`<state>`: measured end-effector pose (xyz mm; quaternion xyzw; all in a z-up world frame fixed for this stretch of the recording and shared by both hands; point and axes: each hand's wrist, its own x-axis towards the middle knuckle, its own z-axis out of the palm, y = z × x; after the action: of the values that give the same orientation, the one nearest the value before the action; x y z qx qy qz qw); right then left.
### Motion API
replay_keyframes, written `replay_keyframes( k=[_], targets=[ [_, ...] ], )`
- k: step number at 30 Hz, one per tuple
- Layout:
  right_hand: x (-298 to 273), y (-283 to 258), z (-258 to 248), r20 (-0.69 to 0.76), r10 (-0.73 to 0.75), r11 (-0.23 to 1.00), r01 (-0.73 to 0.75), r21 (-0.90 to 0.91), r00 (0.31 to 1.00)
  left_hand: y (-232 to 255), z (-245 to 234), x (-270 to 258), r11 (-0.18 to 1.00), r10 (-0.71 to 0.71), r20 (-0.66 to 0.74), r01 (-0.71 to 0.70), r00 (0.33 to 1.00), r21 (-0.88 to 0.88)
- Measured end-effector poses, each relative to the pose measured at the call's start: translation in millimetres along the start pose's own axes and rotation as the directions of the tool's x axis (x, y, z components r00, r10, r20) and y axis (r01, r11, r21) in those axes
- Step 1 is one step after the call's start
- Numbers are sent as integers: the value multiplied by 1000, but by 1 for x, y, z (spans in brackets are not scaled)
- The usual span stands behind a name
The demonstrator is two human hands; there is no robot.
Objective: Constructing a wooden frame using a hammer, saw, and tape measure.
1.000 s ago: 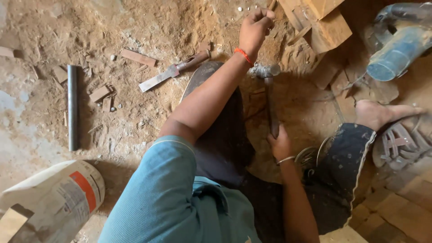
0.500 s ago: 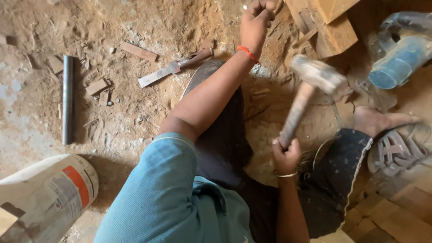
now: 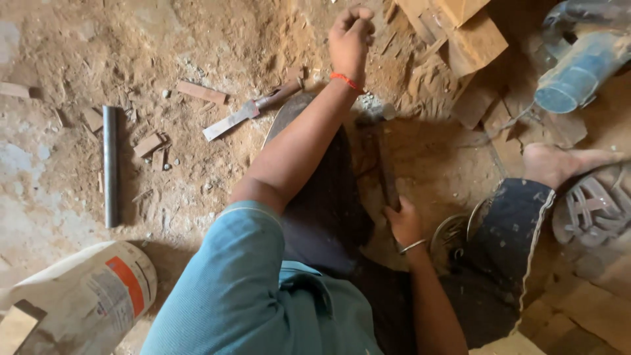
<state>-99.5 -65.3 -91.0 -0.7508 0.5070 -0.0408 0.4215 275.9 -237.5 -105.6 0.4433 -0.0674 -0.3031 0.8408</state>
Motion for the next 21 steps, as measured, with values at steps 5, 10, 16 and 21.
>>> replay_keyframes(
  k=[5, 10, 16, 21],
  targets=[
    [-10, 9, -4, 1, 71, 936, -67, 346, 997, -12, -2, 5, 989, 21, -17, -24, 1000, -144],
    [-23, -75, -33, -355, -20, 901, 171, 398, 935, -1, 8, -2, 996, 86, -51, -85, 995, 23],
    [1, 0, 0, -261, 83, 975, -24, 221, 962, -5, 11, 0, 998, -18, -39, 20, 999, 58],
    [9, -15, -12, -60, 36, 992, -43, -117, 998, -9, 2, -2, 999, 12, 19, -13, 1000, 38]
  ],
)
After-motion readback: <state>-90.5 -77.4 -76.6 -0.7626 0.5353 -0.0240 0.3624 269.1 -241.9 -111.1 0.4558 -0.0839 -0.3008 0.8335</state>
